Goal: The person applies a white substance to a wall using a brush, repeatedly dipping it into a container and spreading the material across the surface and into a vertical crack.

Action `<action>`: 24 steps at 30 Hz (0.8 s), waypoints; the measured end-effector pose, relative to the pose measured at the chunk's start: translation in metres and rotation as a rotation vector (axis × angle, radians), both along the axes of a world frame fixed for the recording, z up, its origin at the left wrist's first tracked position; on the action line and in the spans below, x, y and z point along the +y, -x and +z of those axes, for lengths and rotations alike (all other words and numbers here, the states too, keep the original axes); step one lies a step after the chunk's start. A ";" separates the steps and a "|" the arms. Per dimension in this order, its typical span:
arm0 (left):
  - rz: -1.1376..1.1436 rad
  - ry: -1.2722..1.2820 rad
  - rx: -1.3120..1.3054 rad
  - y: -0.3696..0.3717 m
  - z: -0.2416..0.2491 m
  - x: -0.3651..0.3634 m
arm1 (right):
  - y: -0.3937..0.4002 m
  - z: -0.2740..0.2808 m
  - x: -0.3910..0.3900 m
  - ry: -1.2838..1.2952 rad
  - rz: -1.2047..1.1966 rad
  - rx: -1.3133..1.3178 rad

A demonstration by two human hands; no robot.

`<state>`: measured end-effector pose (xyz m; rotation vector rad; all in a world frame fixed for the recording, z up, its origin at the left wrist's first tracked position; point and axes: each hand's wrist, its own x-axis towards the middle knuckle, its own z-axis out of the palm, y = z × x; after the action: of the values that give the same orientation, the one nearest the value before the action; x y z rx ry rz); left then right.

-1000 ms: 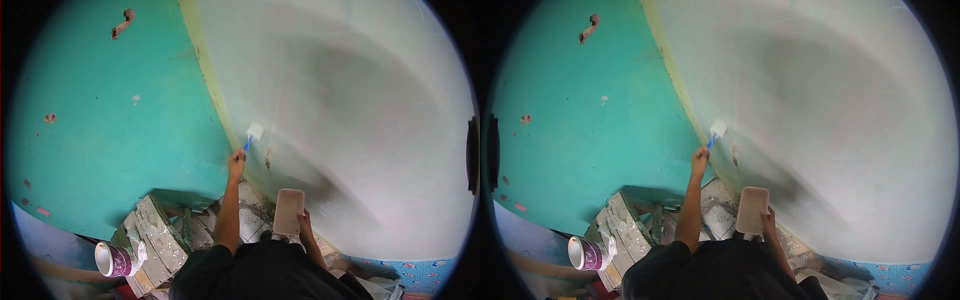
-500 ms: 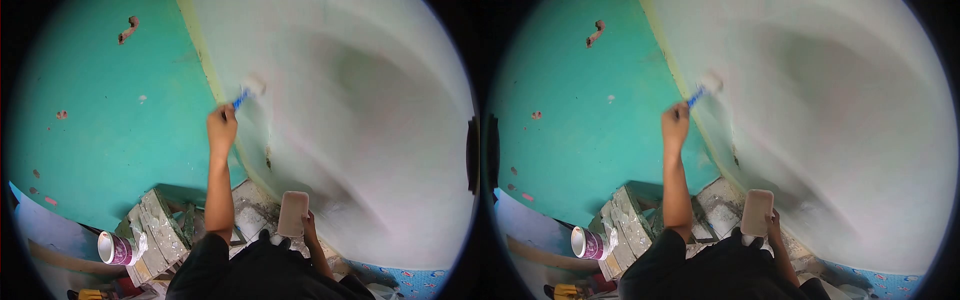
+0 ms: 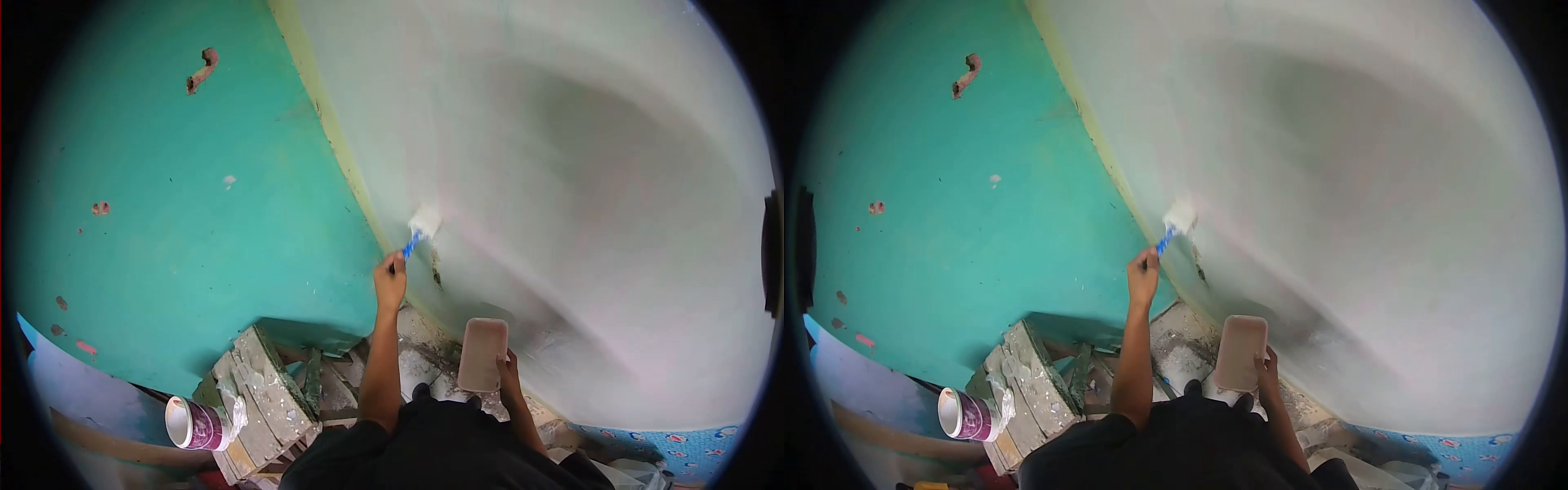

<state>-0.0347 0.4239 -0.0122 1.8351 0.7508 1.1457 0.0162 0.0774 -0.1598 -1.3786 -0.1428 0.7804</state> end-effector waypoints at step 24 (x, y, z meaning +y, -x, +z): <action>-0.147 -0.032 -0.279 -0.026 0.186 0.047 | 0.030 0.005 0.054 0.003 -0.111 -0.009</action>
<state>-0.0084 0.4704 0.1742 1.6794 0.4328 1.2878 -0.0135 0.1314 -0.1551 -1.3811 -0.0714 0.6825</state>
